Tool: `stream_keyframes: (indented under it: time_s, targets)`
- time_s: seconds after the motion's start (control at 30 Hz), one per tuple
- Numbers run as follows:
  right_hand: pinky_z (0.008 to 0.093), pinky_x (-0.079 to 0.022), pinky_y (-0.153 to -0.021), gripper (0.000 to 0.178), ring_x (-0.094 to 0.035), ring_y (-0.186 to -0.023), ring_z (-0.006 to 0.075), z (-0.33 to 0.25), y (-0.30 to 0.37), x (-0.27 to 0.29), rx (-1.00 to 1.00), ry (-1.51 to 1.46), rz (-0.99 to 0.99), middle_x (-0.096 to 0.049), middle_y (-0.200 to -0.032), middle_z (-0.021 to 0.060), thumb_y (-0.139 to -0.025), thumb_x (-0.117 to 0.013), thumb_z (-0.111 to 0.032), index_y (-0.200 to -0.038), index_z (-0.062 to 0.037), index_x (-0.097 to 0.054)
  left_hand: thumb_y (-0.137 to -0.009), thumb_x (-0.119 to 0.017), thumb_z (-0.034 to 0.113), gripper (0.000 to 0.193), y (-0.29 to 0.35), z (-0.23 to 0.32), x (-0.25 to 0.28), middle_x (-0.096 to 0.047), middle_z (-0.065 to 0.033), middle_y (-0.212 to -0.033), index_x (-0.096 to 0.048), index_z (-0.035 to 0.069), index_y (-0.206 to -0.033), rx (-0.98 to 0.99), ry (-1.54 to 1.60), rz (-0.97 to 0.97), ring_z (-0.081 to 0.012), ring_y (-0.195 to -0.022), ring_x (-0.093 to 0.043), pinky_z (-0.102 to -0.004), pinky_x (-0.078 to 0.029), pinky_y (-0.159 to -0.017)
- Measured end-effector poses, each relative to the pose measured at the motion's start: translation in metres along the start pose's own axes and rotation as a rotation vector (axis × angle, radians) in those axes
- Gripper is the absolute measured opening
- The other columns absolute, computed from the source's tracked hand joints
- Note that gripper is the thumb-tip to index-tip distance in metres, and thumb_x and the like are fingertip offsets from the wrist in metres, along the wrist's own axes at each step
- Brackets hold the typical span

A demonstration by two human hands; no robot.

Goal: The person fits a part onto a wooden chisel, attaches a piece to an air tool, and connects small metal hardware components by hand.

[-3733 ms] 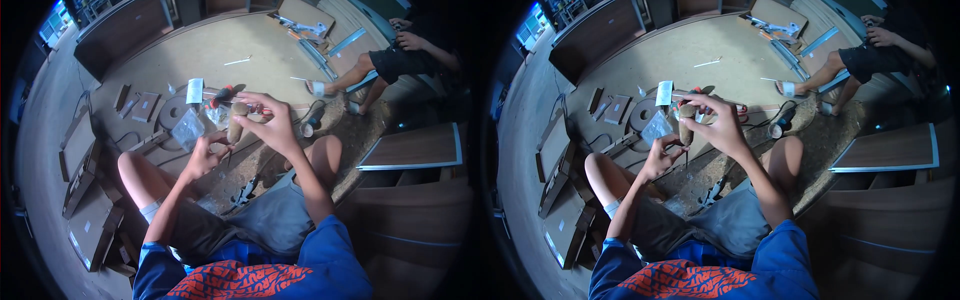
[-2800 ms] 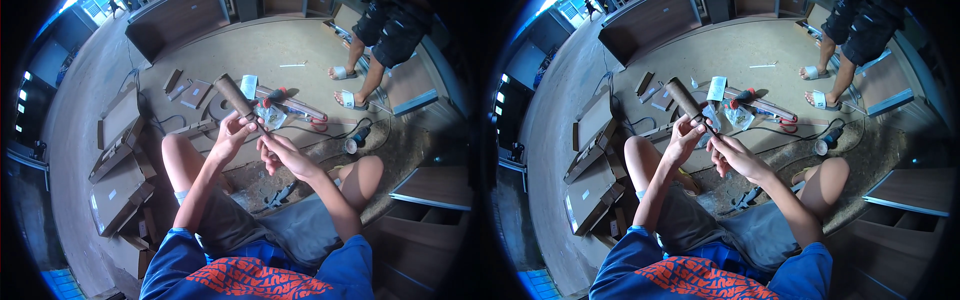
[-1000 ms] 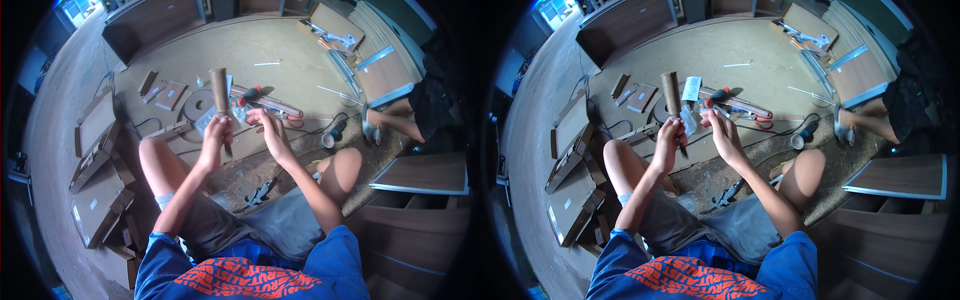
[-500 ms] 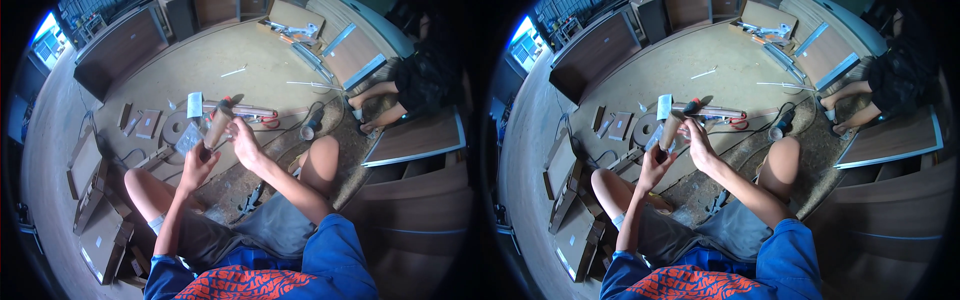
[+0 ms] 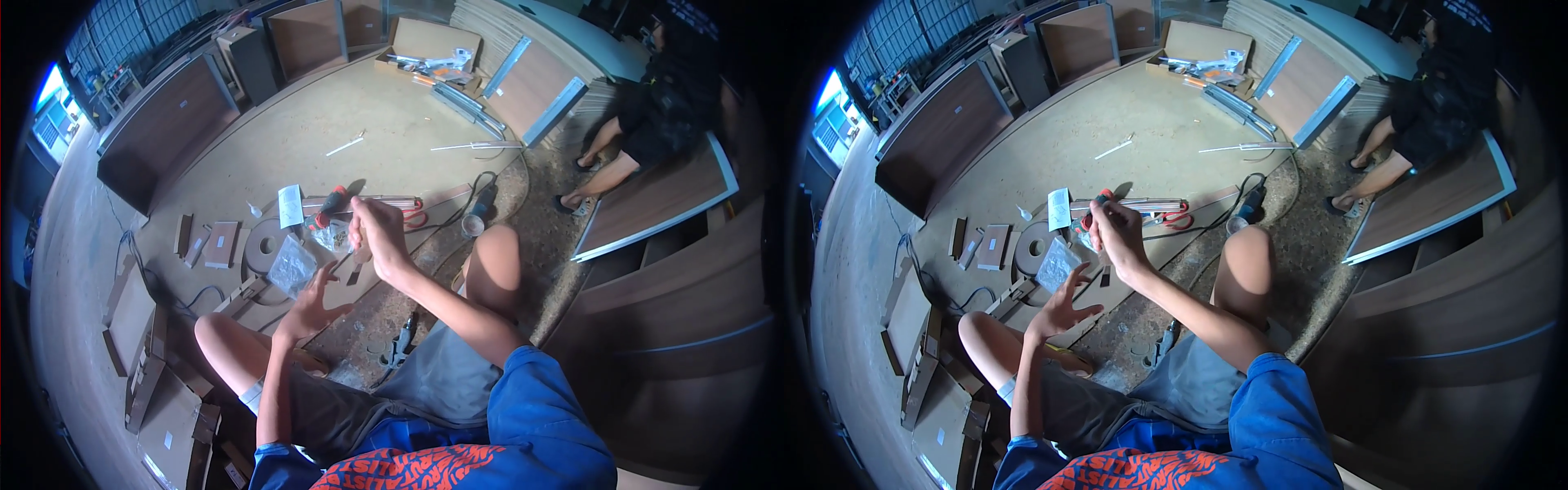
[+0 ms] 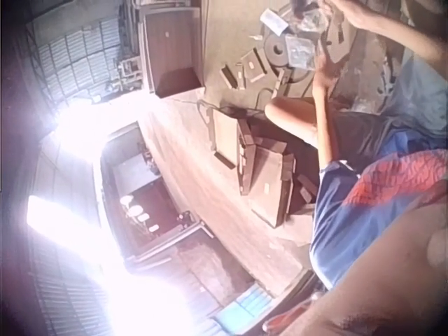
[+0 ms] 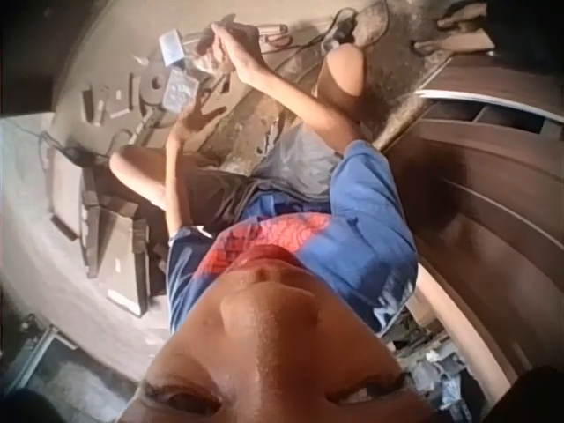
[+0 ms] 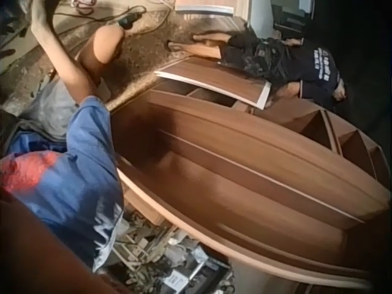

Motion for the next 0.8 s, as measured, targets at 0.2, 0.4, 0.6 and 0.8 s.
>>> stream_keyframes:
  time_s: [0.2,0.4,0.6,0.8]
  targets:
    - [0.022,-0.034,-0.042,0.028,-0.042,-0.044,0.0053,-0.024,-0.014,0.041,0.083,-0.035,0.092,-0.049,-0.055,-0.002,-0.093,-0.058,-0.021,-0.07,-0.006,-0.055,-0.077,-0.069,0.039,0.075,0.014,-0.039,-0.003,-0.054,-0.0179,-0.126,-0.04,0.009,-0.138,0.11,-0.619,-0.044,-0.0378,-0.114,-0.051,-0.046,-0.038,-0.098]
    - [0.0239,-0.033,-0.042,0.035,-0.041,-0.044,0.0051,-0.018,-0.01,0.028,0.107,0.062,0.081,-0.046,-0.052,-0.0023,-0.094,-0.056,-0.02,-0.062,-0.0082,-0.048,-0.076,-0.072,0.036,0.066,0.024,-0.05,-0.007,-0.062,-0.0201,-0.115,-0.047,0.01,-0.132,0.294,-0.472,-0.207,-0.0364,-0.108,-0.059,-0.0455,-0.046,-0.09]
    - [0.0233,-0.033,-0.042,0.035,-0.042,-0.044,0.0054,-0.03,-0.007,0.031,0.066,0.033,0.092,-0.047,-0.053,-0.0019,-0.094,-0.055,-0.018,-0.061,-0.0075,-0.047,-0.079,-0.071,0.035,0.063,0.014,-0.034,-0.009,-0.064,-0.0195,-0.108,-0.048,0.01,-0.132,0.197,-0.472,-0.152,-0.0353,-0.105,-0.06,-0.0439,-0.047,-0.088]
    - [0.0241,-0.031,-0.038,0.034,-0.04,-0.039,0.0077,-0.021,0.001,0.014,-0.074,-0.046,-0.045,-0.044,-0.049,0.0002,-0.09,-0.053,-0.014,-0.057,-0.0074,-0.044,-0.095,-0.049,0.039,0.068,-0.001,0.035,0.008,-0.037,-0.0233,-0.142,-0.019,0.01,-0.149,0.071,-0.238,0.104,-0.0406,-0.12,-0.049,-0.0448,-0.039,-0.101]
Point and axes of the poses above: each hand's wrist, its own y-axis away from the middle knuckle, its own x-axis out of the back of the hand, z = x × y, the point moved 6 cm from there along -y, towards the middle knuckle
